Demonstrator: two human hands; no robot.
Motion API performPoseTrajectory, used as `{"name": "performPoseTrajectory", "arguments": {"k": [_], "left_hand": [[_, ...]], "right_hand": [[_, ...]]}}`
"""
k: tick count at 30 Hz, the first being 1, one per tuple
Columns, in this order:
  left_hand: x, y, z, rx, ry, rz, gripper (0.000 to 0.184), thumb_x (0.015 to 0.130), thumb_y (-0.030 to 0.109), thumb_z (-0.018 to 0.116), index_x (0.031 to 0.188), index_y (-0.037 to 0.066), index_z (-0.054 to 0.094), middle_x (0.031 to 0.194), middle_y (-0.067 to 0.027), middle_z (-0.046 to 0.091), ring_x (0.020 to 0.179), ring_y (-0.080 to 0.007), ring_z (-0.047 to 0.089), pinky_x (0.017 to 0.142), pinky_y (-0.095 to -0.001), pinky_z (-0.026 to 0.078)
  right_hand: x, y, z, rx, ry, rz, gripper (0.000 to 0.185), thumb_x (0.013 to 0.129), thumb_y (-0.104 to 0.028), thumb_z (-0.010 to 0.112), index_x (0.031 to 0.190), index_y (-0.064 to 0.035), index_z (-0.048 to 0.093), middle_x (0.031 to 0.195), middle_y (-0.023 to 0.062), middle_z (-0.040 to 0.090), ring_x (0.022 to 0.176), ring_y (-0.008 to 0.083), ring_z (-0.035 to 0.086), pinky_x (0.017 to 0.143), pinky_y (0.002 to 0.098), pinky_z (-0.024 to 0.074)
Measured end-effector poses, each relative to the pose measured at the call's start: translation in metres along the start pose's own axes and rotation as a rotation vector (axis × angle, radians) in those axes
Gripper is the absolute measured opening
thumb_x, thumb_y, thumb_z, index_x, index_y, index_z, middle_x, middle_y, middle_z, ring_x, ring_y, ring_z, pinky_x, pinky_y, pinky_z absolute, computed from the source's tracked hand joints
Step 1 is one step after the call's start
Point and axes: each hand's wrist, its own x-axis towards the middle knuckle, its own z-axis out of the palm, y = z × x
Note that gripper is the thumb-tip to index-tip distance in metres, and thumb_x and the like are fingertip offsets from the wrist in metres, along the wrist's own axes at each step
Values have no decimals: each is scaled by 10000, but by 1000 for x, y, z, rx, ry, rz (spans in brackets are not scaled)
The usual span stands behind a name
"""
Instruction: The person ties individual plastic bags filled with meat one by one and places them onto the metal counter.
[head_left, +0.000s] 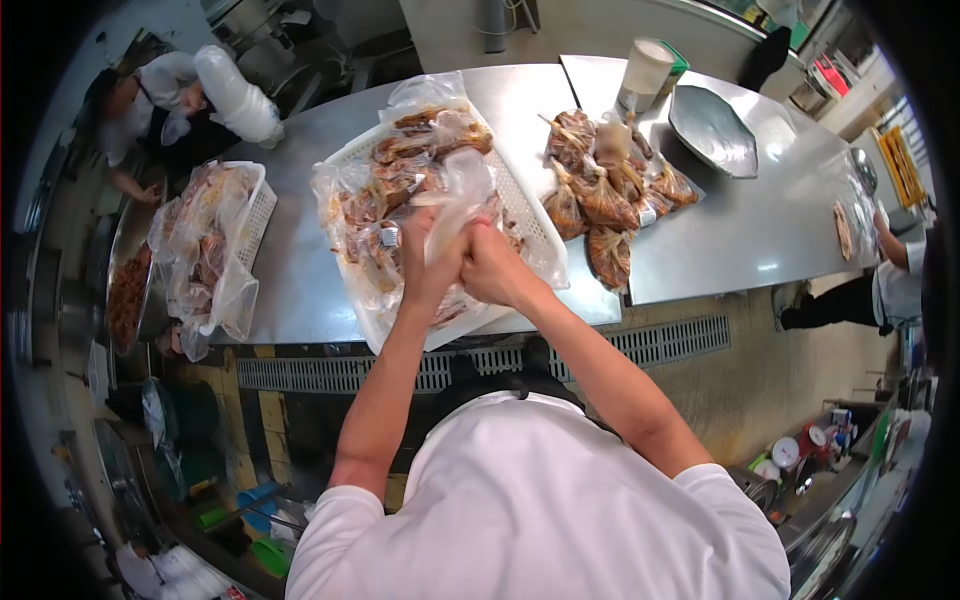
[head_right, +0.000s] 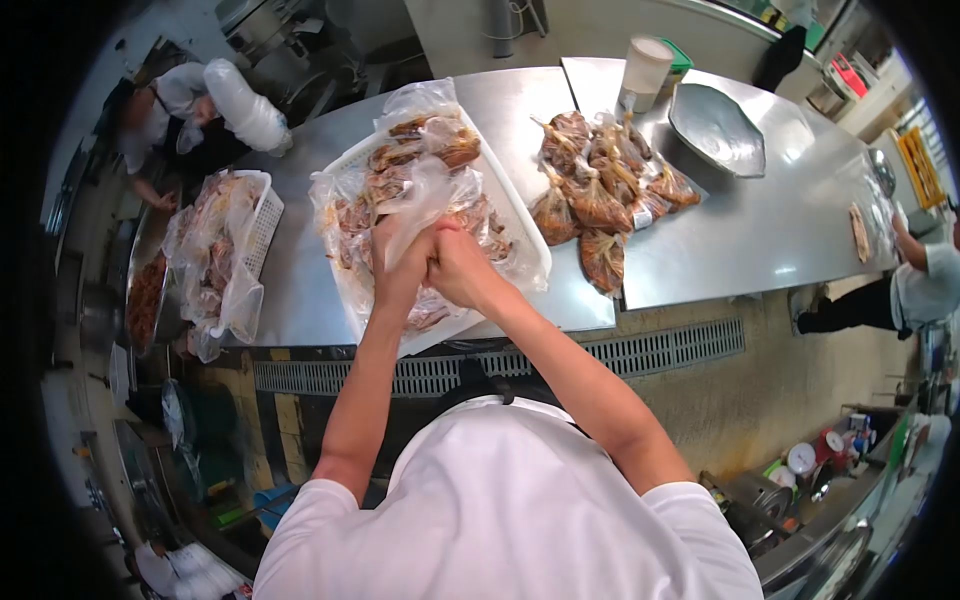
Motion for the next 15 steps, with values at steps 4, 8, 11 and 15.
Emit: {"name": "performPoseTrajectory", "arguments": {"k": [4,8,11,15], "left_hand": [[22,-33,-30,-771,247,-436,261,959,301,706,957,50,633,711,-6,588,552,-81,539,489,-239,420],[43,4,-64,-145,387,2,351,951,400,705,989,57,642,639,-6,512,488,-116,440,475,-280,366],[38,39,-48,456,57,605,332,915,353,737,993,47,637,676,-53,546,526,-192,480,524,-323,404],[9,-20,-58,616,-528,402,326,912,335,715,943,18,645,710,-136,609,645,-319,591,637,-423,460]], "right_hand": [[-7,-19,-15,-5,-303,435,127,921,-111,589,935,7,634,762,175,671,688,346,645,682,431,504],[-9,4,-20,-123,-240,295,172,977,-165,578,948,1,614,721,142,644,649,339,626,624,424,480],[3,-13,-35,-415,-315,234,164,934,-187,648,955,-23,642,814,109,655,800,307,645,722,414,478],[9,-10,-58,-507,-320,-153,220,845,-196,739,990,-44,672,948,120,640,990,294,614,866,441,440]]}}
